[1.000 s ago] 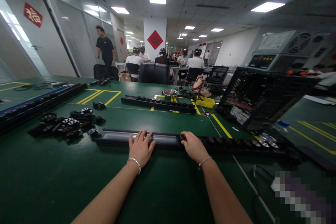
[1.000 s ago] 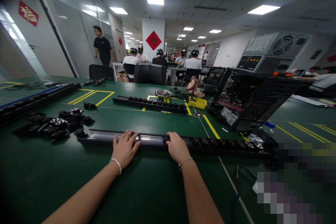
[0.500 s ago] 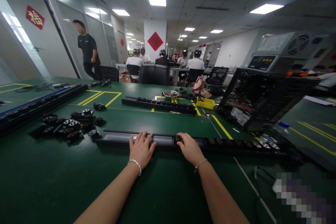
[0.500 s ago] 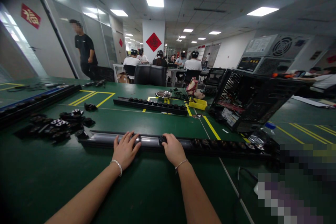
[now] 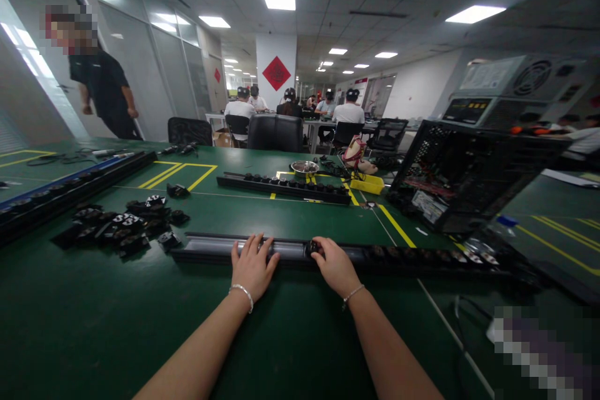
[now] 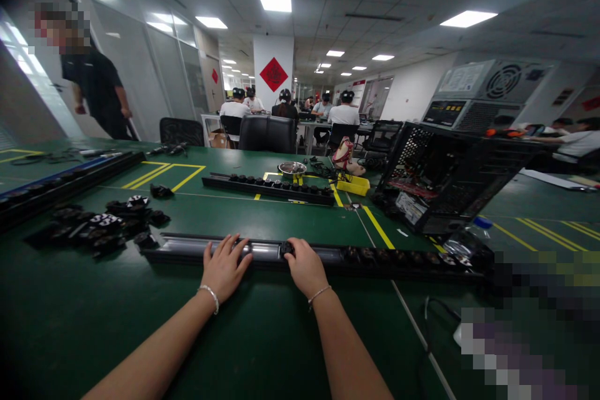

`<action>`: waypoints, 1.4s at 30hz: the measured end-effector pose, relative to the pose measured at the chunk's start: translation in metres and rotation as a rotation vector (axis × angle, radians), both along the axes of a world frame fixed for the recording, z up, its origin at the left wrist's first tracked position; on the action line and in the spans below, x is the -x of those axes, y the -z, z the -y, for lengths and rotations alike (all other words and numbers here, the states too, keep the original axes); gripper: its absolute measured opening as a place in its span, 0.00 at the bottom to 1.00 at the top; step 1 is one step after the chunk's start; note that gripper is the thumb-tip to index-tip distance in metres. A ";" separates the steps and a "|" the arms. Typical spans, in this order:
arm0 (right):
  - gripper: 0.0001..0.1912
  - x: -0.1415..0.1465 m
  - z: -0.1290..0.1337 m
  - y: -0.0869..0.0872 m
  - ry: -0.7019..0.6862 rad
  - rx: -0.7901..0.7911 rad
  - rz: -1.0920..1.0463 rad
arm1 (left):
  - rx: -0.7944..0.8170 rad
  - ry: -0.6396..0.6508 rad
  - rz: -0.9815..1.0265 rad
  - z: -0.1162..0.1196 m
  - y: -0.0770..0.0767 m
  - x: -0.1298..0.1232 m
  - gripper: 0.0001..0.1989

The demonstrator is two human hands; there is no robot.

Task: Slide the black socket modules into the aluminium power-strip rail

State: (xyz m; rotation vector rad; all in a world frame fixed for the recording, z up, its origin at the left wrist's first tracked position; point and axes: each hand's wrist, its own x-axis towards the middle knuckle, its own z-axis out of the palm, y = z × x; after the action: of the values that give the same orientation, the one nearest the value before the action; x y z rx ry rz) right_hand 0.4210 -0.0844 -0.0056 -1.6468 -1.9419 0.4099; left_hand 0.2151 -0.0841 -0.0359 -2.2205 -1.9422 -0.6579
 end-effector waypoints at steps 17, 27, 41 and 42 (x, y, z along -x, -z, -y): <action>0.18 0.005 0.000 0.006 -0.011 -0.051 0.033 | 0.013 -0.006 -0.004 0.001 -0.003 -0.002 0.22; 0.19 0.006 0.000 0.008 -0.052 -0.039 0.000 | 0.020 -0.010 -0.001 0.000 -0.002 -0.001 0.23; 0.15 0.009 0.005 0.002 0.044 -0.079 0.108 | 0.006 -0.007 0.003 0.000 -0.002 -0.001 0.22; 0.14 0.010 0.006 0.001 0.062 -0.075 0.125 | 0.006 -0.010 0.002 0.000 -0.002 -0.001 0.22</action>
State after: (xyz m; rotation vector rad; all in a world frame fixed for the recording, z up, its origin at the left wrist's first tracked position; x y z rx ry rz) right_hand 0.4110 -0.0900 -0.0069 -1.7156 -1.9653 0.2115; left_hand 0.2161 -0.0846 -0.0339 -2.2138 -1.9575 -0.6538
